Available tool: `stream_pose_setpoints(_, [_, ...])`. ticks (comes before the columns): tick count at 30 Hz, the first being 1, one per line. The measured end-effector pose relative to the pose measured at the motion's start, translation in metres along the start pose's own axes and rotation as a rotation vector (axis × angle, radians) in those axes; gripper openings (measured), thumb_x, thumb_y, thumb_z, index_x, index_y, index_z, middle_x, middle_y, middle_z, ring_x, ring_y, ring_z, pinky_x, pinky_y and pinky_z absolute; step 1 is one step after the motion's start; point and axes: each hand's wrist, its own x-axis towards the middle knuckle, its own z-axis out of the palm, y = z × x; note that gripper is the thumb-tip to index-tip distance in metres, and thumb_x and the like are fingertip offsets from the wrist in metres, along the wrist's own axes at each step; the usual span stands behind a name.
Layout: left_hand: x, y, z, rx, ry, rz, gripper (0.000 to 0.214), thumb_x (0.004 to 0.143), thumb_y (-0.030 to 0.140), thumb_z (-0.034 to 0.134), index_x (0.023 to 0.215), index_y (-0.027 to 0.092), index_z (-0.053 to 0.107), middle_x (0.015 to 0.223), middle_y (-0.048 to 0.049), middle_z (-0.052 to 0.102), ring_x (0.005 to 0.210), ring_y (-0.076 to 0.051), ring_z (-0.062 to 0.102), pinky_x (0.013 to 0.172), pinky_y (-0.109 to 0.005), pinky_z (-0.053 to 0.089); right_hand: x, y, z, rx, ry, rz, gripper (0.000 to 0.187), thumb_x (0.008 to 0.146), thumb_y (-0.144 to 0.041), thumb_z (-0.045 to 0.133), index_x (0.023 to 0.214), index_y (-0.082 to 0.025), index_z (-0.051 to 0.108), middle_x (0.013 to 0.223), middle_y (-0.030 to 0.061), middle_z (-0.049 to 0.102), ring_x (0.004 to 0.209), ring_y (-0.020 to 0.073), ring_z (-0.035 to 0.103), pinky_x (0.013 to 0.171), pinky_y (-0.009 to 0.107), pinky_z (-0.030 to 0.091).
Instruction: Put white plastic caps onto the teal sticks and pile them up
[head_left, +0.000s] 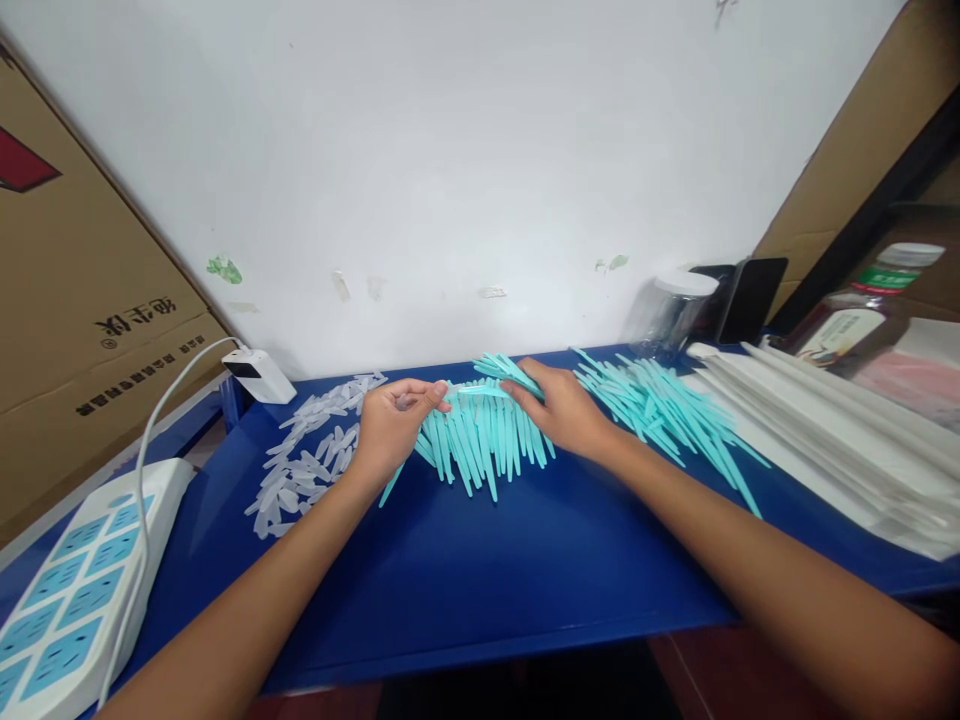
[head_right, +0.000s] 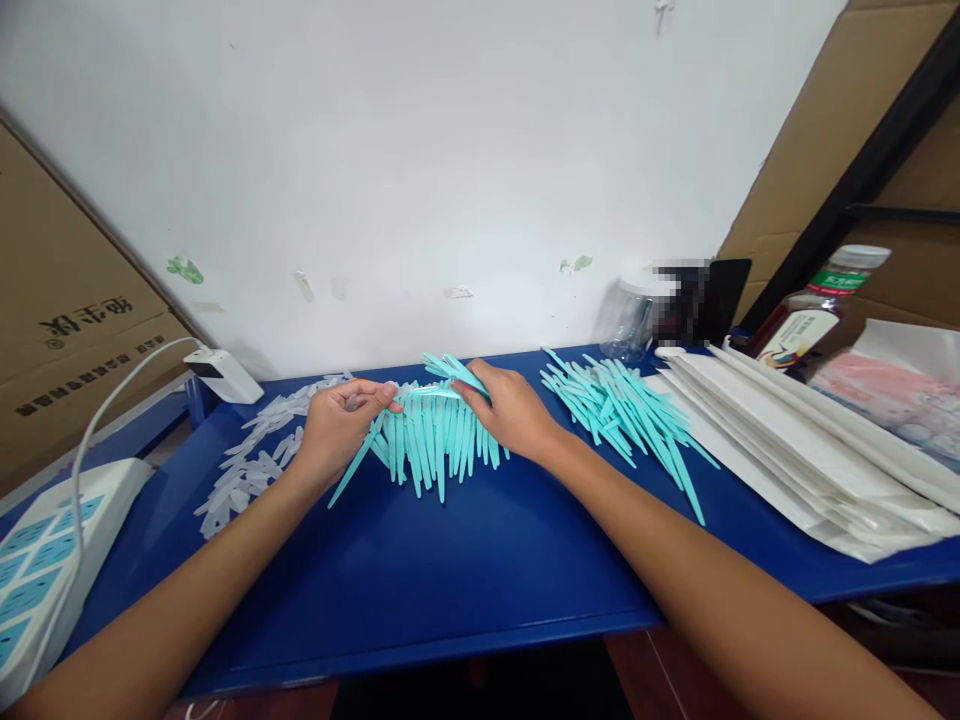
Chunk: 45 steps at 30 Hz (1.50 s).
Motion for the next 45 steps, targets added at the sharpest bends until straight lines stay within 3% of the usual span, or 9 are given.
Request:
stream_pose_setpoints(4, [0.0, 0.003, 0.001, 0.004, -0.064, 0.018, 0.037, 0.078, 0.052, 0.084, 0.078, 0.015, 0.078, 0.068, -0.0065, 0.075, 0.065, -0.017, 0.065, 0.064, -0.028, 0.046, -0.001, -0.001, 0.001, -0.059, -0.022, -0.048, 0.028, 0.107, -0.04, 0.05, 0.085, -0.023, 0.042, 0.068, -0.0018, 0.05, 0.058, 0.0155, 0.044, 0.058, 0.029, 0.027])
stream_pose_setpoints(13, [-0.011, 0.01, 0.008, -0.01, -0.133, -0.035, 0.033, 0.078, 0.046, 0.085, 0.071, 0.016, 0.075, 0.063, -0.0055, 0.069, 0.062, -0.016, 0.06, 0.06, -0.027, 0.045, -0.004, -0.012, 0.004, -0.012, -0.058, -0.057, 0.03, 0.107, -0.045, 0.047, 0.087, -0.024, 0.046, 0.067, -0.001, 0.052, 0.058, 0.0163, 0.045, 0.059, 0.03, 0.029])
stream_pose_setpoints(18, [-0.003, 0.014, 0.002, -0.44, -0.243, -0.41, 0.027, 0.089, 0.038, 0.063, 0.089, 0.012, 0.073, 0.065, 0.0016, 0.05, 0.044, -0.006, 0.025, 0.04, -0.022, 0.019, -0.002, -0.008, 0.003, 0.11, -0.065, 0.043, 0.037, 0.106, -0.049, 0.05, 0.081, -0.022, 0.048, 0.068, 0.0001, 0.06, 0.06, 0.0171, 0.053, 0.06, 0.03, 0.034])
stream_pose_setpoints(21, [0.003, 0.012, -0.006, -0.694, -0.306, -0.569, 0.03, 0.082, 0.023, 0.054, 0.1, 0.006, 0.071, 0.076, -0.0033, 0.053, 0.049, -0.008, 0.033, 0.04, -0.022, 0.027, 0.0, -0.002, 0.004, 0.117, -0.071, 0.074, 0.037, 0.105, -0.049, 0.051, 0.08, -0.022, 0.049, 0.069, 0.0005, 0.062, 0.061, 0.0178, 0.055, 0.061, 0.03, 0.035])
stream_pose_setpoints(26, [0.003, 0.011, -0.008, -0.61, -0.352, -0.526, 0.033, 0.083, 0.008, 0.063, 0.116, 0.006, 0.066, 0.077, -0.0004, 0.051, 0.052, -0.006, 0.033, 0.043, -0.019, 0.028, 0.001, 0.003, 0.002, 0.117, -0.064, 0.081, 0.037, 0.104, -0.048, 0.052, 0.08, -0.021, 0.051, 0.068, -0.0001, 0.061, 0.061, 0.0169, 0.055, 0.061, 0.029, 0.036])
stream_pose_setpoints(31, [0.001, 0.012, -0.008, -0.427, -0.379, -0.367, 0.046, 0.094, 0.038, 0.072, 0.132, 0.016, 0.058, 0.082, -0.0021, 0.062, 0.048, -0.005, 0.027, 0.043, -0.019, 0.02, 0.001, 0.001, 0.0, 0.195, -0.064, 0.093, 0.034, 0.104, -0.048, 0.053, 0.085, -0.019, 0.059, 0.07, 0.0006, 0.064, 0.064, 0.0181, 0.059, 0.063, 0.029, 0.04])
stream_pose_setpoints(36, [0.001, 0.008, -0.007, -0.324, -0.335, -0.378, 0.04, 0.094, 0.057, 0.065, 0.095, 0.017, 0.066, 0.046, 0.0088, 0.034, 0.04, -0.007, 0.016, 0.04, -0.022, 0.014, 0.002, 0.0, -0.001, 0.222, -0.076, 0.096, 0.037, 0.103, -0.048, 0.053, 0.08, -0.02, 0.058, 0.069, 0.0007, 0.064, 0.064, 0.0179, 0.059, 0.063, 0.028, 0.041])
stream_pose_setpoints(39, [0.003, 0.006, -0.009, -0.379, -0.353, -0.419, 0.044, 0.096, 0.054, 0.056, 0.07, 0.018, 0.058, 0.046, 0.0092, 0.021, 0.04, -0.007, 0.012, 0.04, -0.022, 0.011, 0.002, -0.001, -0.002, 0.225, -0.075, 0.102, 0.039, 0.103, -0.051, 0.053, 0.079, -0.02, 0.058, 0.069, 0.001, 0.064, 0.064, 0.0183, 0.06, 0.063, 0.029, 0.042])
stream_pose_setpoints(45, [0.006, 0.01, -0.013, -0.418, -0.359, -0.441, 0.014, 0.083, 0.026, 0.054, 0.087, 0.016, 0.063, 0.062, 0.0066, 0.029, 0.046, -0.007, 0.016, 0.043, -0.02, 0.015, 0.001, -0.001, -0.002, 0.249, -0.093, 0.113, 0.039, 0.102, -0.051, 0.054, 0.081, -0.019, 0.059, 0.068, 0.0006, 0.064, 0.063, 0.018, 0.06, 0.063, 0.028, 0.042])
